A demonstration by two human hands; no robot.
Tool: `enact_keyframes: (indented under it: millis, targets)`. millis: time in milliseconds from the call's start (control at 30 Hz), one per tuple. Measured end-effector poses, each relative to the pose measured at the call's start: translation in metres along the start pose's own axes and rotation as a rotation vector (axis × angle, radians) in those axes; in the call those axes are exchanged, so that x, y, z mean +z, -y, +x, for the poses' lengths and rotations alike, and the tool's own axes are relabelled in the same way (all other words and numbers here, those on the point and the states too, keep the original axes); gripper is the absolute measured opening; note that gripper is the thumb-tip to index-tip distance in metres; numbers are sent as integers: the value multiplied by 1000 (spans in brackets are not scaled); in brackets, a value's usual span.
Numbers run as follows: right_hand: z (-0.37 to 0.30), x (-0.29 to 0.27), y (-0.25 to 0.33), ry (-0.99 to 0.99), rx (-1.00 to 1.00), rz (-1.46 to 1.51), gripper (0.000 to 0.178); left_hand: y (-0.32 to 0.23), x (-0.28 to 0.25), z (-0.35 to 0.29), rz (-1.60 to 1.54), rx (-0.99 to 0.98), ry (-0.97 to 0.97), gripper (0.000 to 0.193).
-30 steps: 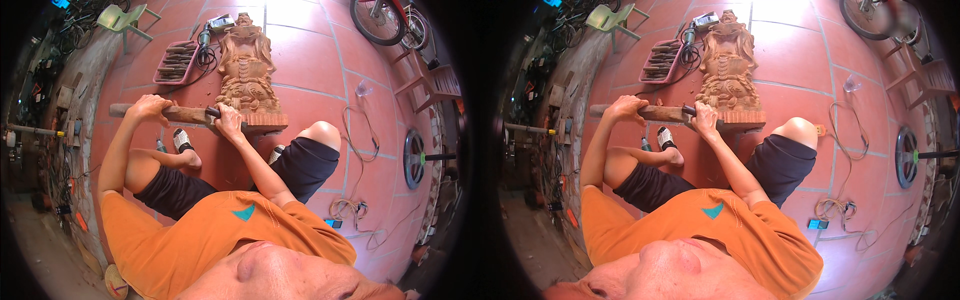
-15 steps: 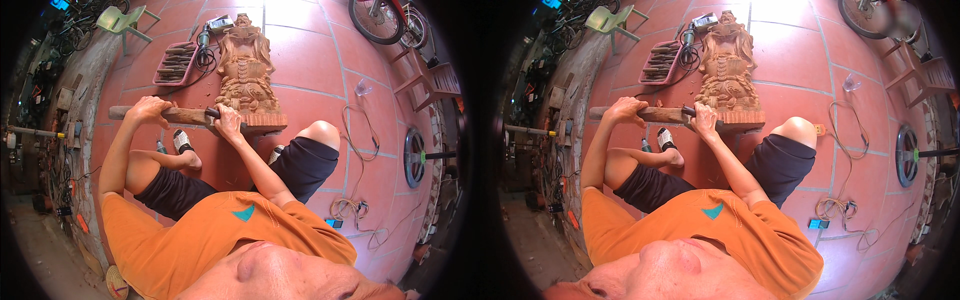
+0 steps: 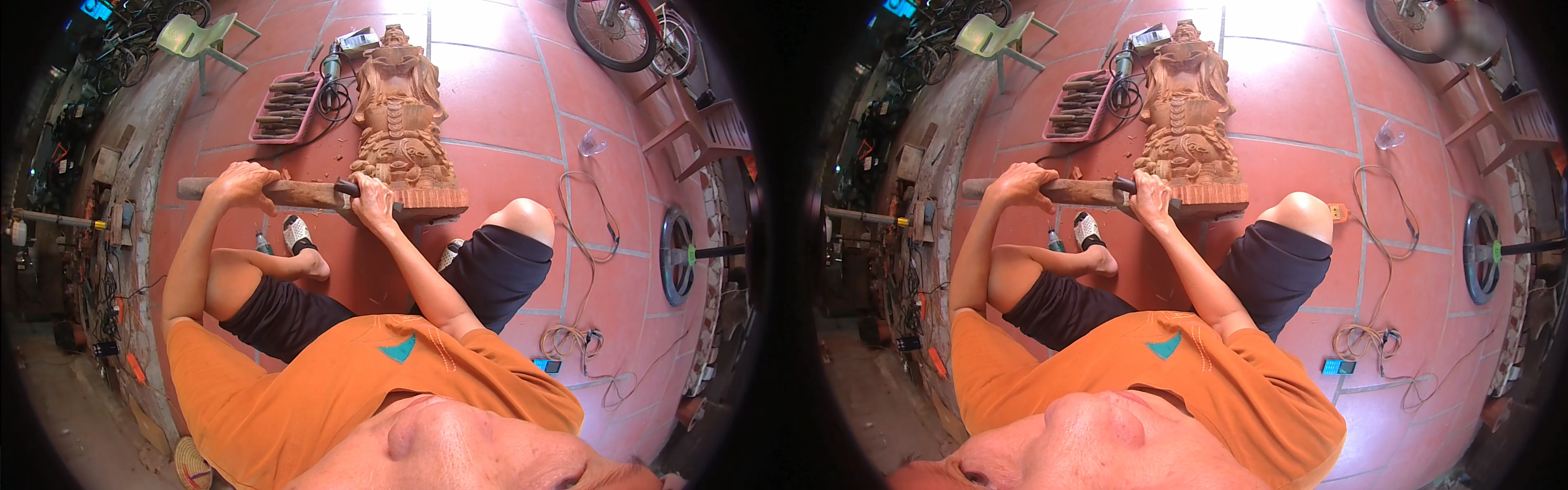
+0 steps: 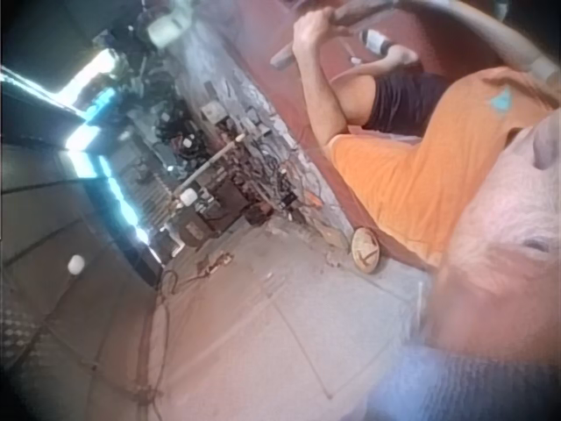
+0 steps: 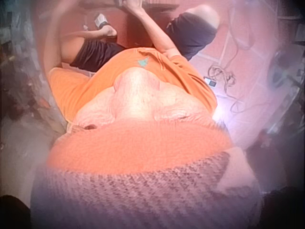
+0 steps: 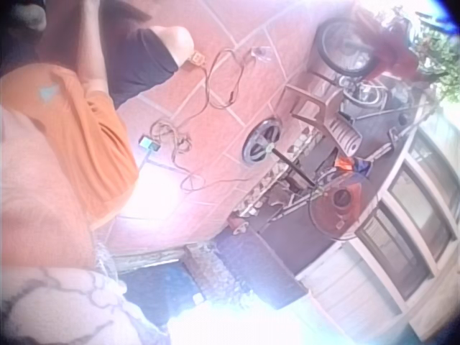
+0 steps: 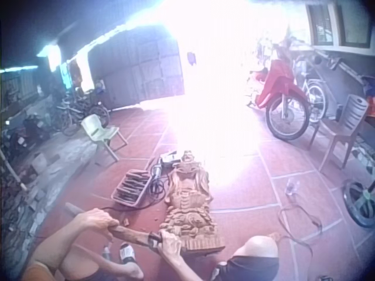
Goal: The person carves a wooden sculpture using a chisel and mallet. They repeatedly strike the chisel to shape the wood, occasionally adjusting the tool and the piece.
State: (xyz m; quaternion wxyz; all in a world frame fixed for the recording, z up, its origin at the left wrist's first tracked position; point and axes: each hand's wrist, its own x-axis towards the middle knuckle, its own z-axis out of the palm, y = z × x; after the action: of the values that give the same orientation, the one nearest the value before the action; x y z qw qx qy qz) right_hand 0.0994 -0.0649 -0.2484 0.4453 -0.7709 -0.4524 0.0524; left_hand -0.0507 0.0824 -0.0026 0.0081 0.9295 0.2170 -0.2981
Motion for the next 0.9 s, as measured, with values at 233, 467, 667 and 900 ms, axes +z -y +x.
enact_keyframes:
  millis: [233, 467, 667, 900]
  targets:
    - [-1, -4, 4, -18, 6, 22, 22, -2, -1, -2, 0, 20, -16, 54]
    - [-1, -5, 3, -46, -29, 21, 23, -2, 1, -2, 0, 29, -40, 52]
    - [3, -14, 14, 19, 94, 15, 20, -5, 0, -4, 3, 17, -19, 50]
    - [12, -29, -2, -103, 171, 334, 26, -4, 12, 5, 50, 59, -88, 47]
